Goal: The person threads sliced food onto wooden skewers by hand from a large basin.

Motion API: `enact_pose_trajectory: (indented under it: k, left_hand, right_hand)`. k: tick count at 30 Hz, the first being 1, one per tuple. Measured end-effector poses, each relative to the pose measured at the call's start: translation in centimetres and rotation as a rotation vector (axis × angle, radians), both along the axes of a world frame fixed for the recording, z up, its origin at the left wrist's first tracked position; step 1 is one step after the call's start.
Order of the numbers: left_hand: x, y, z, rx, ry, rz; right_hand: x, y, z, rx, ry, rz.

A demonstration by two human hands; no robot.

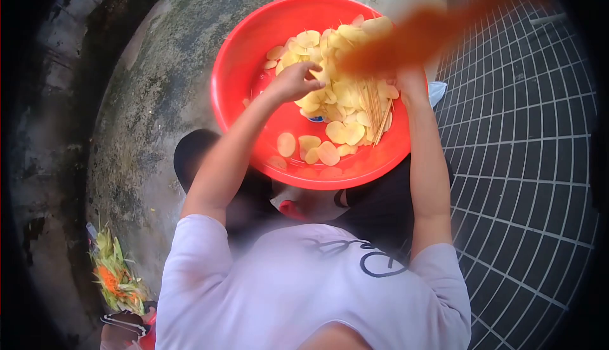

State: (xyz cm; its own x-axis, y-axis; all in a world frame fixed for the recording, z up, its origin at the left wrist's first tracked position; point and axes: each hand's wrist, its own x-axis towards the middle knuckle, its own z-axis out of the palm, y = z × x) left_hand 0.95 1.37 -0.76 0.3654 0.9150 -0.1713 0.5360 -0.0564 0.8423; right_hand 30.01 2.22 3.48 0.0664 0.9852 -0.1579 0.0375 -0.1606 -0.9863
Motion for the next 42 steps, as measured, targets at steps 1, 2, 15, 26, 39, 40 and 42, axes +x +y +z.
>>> enact_pose_trajectory:
  k: [1,2,15,26,39,40,42]
  left_hand:
    - [0.2,-0.2,-0.4,0.027,0.118,-0.073]
    - [0.3,-0.3,-0.9,0.053,0.236,-0.148]
    - [5.3,-4.4,-5.4,0.116,0.442,-0.567]
    - [6.1,-5.7,-7.7,0.135,0.462,-0.561]
    - [6.6,-7.4,-7.4,0.119,0.549,-0.572]
    - [6.7,-7.4,-7.4,0.137,0.576,-0.587]
    - [6.5,-7.1,-7.4,0.132,0.524,-0.600]
  right_hand:
    - [0.1,0.4,-0.5,0.010,0.093,-0.036]
    - [0.1,0.6,-1.0,0.019,0.186,-0.074]
    - [1.5,-0.7,-1.1,0.461,-1.071,-0.190]
    - [0.2,-2.3,-0.6,-0.262,-1.312,0.580]
    - [-1.7,-1.4,-7.0,-0.224,-1.423,0.605]
    - [-1.4,-1.3,-7.2,-0.224,-1.424,0.580]
    - [-1.4,-1.2,-6.7,-0.292,-1.396,0.581]
